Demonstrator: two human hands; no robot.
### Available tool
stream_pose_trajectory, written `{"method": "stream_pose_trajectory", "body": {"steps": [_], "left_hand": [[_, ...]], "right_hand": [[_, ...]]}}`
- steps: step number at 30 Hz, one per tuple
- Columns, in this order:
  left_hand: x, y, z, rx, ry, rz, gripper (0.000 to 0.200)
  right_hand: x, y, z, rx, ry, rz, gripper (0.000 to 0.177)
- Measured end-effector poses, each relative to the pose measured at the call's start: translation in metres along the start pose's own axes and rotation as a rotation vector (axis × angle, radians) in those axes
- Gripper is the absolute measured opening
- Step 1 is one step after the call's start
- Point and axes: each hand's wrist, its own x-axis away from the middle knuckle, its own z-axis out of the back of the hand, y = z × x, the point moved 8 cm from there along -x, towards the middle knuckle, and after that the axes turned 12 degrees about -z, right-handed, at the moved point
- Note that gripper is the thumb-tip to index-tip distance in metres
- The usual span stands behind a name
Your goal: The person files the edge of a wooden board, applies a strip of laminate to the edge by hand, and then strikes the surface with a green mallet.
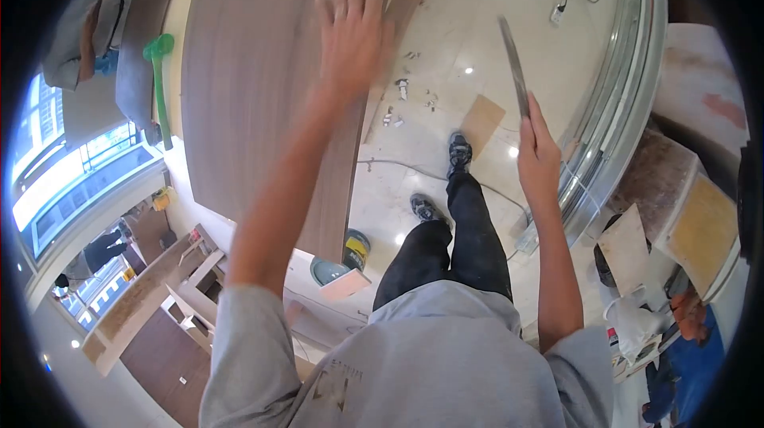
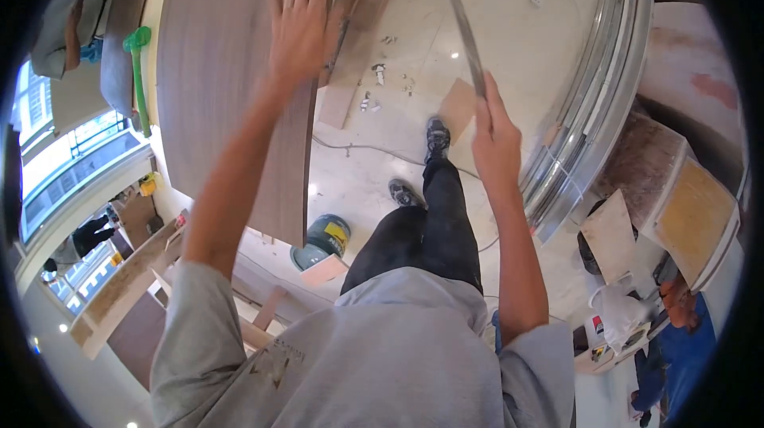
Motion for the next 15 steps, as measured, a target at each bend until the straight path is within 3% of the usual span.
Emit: {"method": "stream_pose_trajectory", "body": {"steps": [1,3,6,7,10,13,15], "left_hand": [[-0.037,-0.010,-0.001,0.042,0.072,-0.047,0.073],[-0.100,-0.054,-0.044,-0.138,-0.116,-0.001,0.071],[-0.131,-0.069,-0.048,-0.090,-0.129,0.125,0.071],[-0.124,-0.064,-0.047,-0.088,-0.090,0.099,0.071],[-0.061,-0.039,-0.037,-0.019,-0.017,0.046,0.068],[0.036,0.013,0.016,0.085,0.006,-0.032,0.068],[0.115,0.036,0.023,0.034,-0.165,0.032,0.071]], "right_hand": [[0.009,0.028,0.006,0.093,-0.053,-0.176,0.050],[0.020,0.097,0.007,0.054,0.098,0.049,0.050],[0.051,0.144,0.012,-0.048,-0.077,-0.424,0.047],[0.053,0.153,0.008,-0.126,-0.064,-0.338,0.049],[0.064,0.154,0.007,-0.169,-0.109,-0.409,0.052],[0.070,0.132,-0.003,-0.265,-0.127,-0.392,0.053],[0.075,0.112,-0.012,-0.278,-0.141,-0.370,0.053]]}}
